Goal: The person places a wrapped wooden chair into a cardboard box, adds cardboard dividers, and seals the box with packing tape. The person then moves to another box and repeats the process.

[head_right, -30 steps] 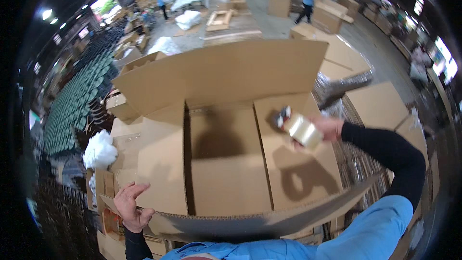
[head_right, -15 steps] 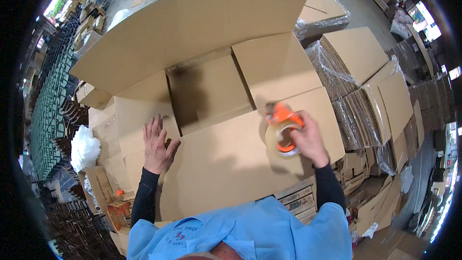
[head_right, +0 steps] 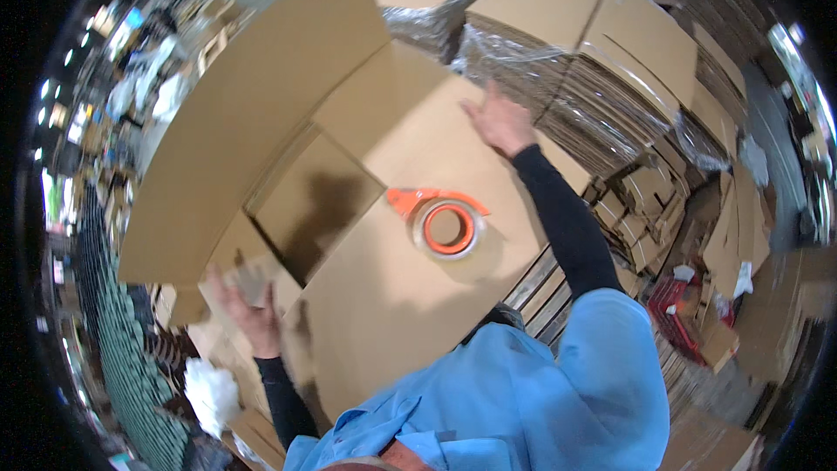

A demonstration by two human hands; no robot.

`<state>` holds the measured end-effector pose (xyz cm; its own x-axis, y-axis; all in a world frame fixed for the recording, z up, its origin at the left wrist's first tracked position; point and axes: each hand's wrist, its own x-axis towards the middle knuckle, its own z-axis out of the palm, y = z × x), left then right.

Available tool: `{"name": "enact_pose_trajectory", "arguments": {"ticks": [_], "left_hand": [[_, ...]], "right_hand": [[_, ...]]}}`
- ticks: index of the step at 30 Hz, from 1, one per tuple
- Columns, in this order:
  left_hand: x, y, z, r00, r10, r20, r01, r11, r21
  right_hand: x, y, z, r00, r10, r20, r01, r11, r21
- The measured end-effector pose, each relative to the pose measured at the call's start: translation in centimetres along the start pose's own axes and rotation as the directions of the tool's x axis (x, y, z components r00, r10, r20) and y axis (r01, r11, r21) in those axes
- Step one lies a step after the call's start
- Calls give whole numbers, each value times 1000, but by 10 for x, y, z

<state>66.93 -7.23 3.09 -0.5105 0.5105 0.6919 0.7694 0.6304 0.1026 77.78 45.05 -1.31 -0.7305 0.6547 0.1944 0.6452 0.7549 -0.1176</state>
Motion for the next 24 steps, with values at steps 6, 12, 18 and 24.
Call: {"name": "enact_pose_trajectory", "arguments": {"ticks": [6,12,18,24], "left_hand": [[229,-87,0,964,176,-198,-71,892,446],[296,-265,11,864,-17,503,-136,954,266],[226,-68,-8,875,-210,436,169,977,130],[95,15,1,809,-56,585,129,988,-84]], "right_hand": [[1,-2,-21,991,21,131,-52,971,235],[19,-21,8,991,-114,70,75,909,409],[31,7,-3,971,187,152,-229,526,819],[52,0,-8,967,238,93,-124,122,985]]}}
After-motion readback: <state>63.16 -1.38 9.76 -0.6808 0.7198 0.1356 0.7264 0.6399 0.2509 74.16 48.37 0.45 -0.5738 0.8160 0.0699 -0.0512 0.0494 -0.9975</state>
